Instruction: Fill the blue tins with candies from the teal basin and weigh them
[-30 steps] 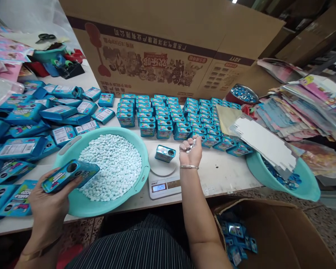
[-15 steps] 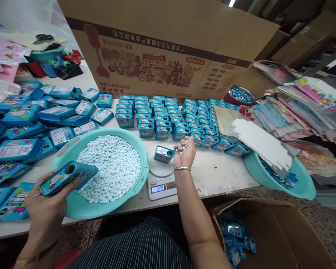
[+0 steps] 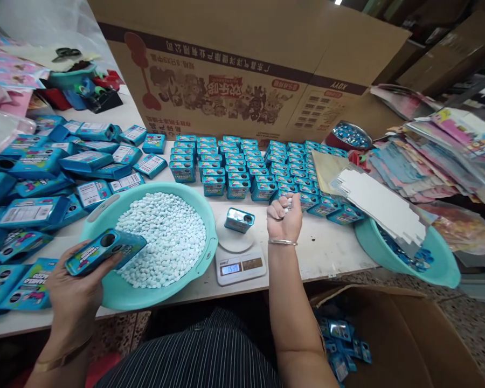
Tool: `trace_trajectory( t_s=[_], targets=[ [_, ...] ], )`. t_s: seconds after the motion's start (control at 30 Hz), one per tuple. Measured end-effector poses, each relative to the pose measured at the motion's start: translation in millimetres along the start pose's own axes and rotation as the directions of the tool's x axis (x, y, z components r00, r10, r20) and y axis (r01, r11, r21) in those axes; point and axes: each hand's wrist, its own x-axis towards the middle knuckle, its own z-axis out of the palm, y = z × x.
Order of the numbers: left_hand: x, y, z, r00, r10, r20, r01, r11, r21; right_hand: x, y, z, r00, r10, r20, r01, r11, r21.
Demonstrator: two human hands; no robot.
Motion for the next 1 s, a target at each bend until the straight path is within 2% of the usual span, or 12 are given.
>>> trace_trajectory(
  t_s=[0.1, 0.17, 0.27, 0.37, 0.5, 0.67, 0.8, 0.87, 0.93, 1.0],
  targets=[
    [1, -2, -0.3, 1.000, 0.006, 0.025, -0.006, 1.000, 0.000, -1, -10, -14, 0.999, 0.018, 0.047, -0.017, 1.000, -0.005],
    [0, -1, 0.1, 0.999, 0.004, 0.033, -0.004, 1.000, -0.002, -1, -12, -24, 0.999, 0.031, 0.027, -0.030, 0.999, -0.016],
    [0, 2, 0.7, 1.000, 0.006, 0.022, -0.006, 1.000, 0.008, -3, -8, -37, 0.998, 0.053, -0.034, -0.055, 0.997, -0.058],
    [-1, 5, 0.8, 0.999, -0.009, 0.034, 0.008, 1.000, 0.018, -8, 2, -39, 0.994, 0.100, -0.045, -0.106, 0.983, -0.153],
    [-1, 5, 0.2, 0.998, -0.035, 0.050, 0.034, 0.999, 0.037, -14, 17, -23, 0.987, 0.141, 0.081, -0.106, 0.936, -0.336],
    [1, -1, -0.4, 0.999, -0.033, 0.030, 0.031, 0.998, 0.055, -13, 31, 12, 0.946, 0.221, 0.236, -0.106, 0.902, -0.418],
    [1, -1, 0.2, 0.999, -0.023, 0.029, 0.022, 0.999, 0.040, -11, 44, 27, 0.909, 0.285, 0.304, -0.115, 0.873, -0.474],
    [1, 0, 0.3, 0.999, -0.025, 0.044, 0.023, 0.999, 0.041, -12, 55, 31, 0.873, 0.357, 0.332, -0.145, 0.841, -0.522],
    [1, 1, -0.1, 0.998, -0.028, 0.061, 0.025, 0.999, 0.046, -12, 69, 33, 0.835, 0.437, 0.335, -0.192, 0.802, -0.566],
    [1, 1, -0.7, 0.998, -0.027, 0.055, 0.024, 0.998, 0.052, -10, 80, 35, 0.815, 0.491, 0.307, -0.232, 0.763, -0.603]
  ],
)
